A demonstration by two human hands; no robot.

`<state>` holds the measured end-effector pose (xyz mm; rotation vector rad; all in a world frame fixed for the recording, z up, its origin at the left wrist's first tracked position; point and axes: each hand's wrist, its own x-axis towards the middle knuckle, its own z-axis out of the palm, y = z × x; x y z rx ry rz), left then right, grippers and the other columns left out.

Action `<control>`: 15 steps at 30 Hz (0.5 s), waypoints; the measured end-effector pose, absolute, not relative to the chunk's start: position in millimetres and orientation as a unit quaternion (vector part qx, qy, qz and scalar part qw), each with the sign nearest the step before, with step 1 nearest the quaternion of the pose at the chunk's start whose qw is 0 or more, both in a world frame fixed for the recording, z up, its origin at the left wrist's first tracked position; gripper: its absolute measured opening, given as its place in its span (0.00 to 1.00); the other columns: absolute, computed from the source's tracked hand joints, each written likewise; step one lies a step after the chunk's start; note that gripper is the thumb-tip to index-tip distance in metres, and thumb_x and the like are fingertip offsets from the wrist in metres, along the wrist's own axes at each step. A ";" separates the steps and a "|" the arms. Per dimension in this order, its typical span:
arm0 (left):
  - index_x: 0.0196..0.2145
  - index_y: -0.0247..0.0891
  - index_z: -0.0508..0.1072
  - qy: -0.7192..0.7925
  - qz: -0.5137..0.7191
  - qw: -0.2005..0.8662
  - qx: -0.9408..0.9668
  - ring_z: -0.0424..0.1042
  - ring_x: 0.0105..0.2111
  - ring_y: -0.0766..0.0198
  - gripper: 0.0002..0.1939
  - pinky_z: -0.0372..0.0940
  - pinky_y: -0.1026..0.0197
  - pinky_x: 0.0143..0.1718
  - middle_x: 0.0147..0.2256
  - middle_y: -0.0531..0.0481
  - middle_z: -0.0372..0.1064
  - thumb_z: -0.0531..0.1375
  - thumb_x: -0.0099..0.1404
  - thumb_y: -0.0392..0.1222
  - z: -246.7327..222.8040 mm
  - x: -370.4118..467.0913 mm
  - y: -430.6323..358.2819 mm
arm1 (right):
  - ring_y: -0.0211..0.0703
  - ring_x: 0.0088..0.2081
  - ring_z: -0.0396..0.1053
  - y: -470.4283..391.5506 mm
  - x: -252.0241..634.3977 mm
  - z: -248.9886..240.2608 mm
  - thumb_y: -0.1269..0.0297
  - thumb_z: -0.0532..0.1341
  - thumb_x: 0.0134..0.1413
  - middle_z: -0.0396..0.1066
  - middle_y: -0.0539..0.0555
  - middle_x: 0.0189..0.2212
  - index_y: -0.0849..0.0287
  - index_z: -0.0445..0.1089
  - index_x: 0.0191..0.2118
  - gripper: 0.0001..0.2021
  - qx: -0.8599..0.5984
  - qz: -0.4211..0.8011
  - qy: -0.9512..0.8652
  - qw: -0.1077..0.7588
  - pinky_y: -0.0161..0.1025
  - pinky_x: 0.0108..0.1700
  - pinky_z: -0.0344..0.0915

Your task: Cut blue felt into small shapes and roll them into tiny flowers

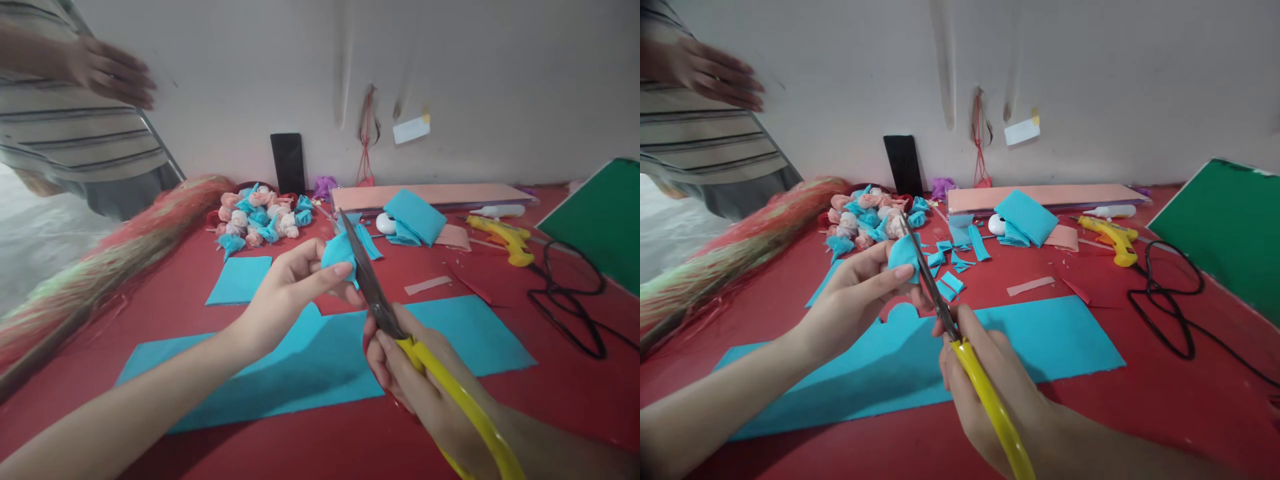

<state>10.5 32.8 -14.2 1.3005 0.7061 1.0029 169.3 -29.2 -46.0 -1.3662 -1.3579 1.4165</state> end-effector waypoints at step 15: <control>0.25 0.36 0.61 0.318 0.455 0.627 0.546 0.75 0.25 0.63 0.08 0.67 0.63 0.31 0.21 0.52 0.73 0.58 0.60 0.37 -11.4 6.6 40.6 | 0.28 0.10 0.48 -33.4 172.2 -47.8 0.50 0.49 0.58 0.55 0.41 0.14 0.56 0.59 0.32 0.14 -0.512 0.525 -0.581 0.353 0.28 0.11 0.51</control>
